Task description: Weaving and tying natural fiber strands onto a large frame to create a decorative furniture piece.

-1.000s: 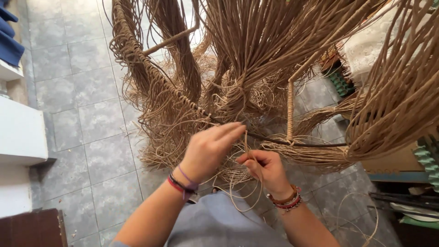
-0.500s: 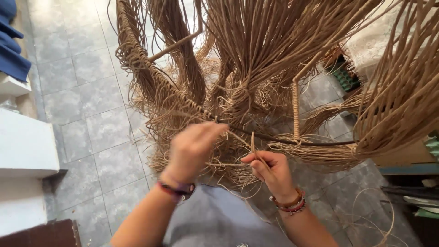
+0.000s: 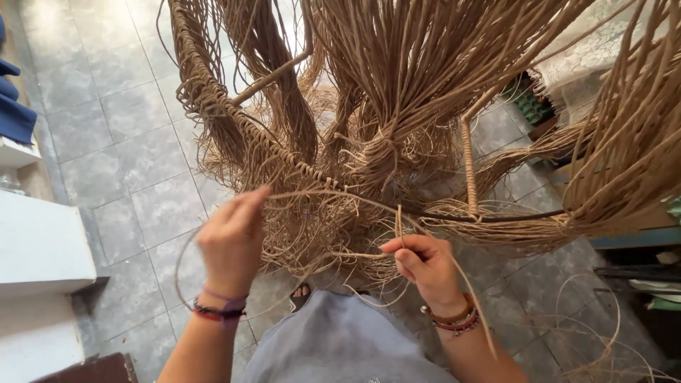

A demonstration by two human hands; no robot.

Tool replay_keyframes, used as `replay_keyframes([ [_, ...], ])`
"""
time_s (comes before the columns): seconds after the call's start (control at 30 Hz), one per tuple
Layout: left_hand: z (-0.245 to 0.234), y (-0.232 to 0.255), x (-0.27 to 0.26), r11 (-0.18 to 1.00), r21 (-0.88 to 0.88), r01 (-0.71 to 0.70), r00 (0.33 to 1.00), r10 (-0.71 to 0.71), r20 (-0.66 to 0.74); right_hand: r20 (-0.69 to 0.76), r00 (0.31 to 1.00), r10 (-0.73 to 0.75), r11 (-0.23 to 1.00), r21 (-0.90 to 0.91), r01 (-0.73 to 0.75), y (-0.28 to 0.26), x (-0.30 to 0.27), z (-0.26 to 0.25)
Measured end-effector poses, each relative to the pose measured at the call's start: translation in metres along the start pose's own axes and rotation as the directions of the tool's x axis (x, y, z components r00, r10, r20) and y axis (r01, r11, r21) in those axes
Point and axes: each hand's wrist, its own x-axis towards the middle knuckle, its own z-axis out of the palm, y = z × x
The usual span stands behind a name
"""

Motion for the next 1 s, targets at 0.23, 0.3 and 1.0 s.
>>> replay_keyframes([
  [0.23, 0.012, 0.086, 0.020, 0.921, -0.227, -0.317, 0.945, 0.327, 0.008, -0.007, 1.000, 0.011, 1.000, 0.016, -0.011, 0.004, 0.008, 0.022],
  [0.3, 0.027, 0.087, 0.024, 0.871, -0.345, -0.351, 0.931, 0.365, -0.026, -0.029, 0.999, 0.021, 1.000, -0.018, -0.022, 0.000, 0.011, 0.025],
  [1.0, 0.042, 0.093, 0.013, 0.430, -0.890, -0.151, 0.895, 0.441, 0.061, -0.073, 0.996, -0.057, 0.980, 0.188, 0.070, -0.018, 0.014, 0.050],
])
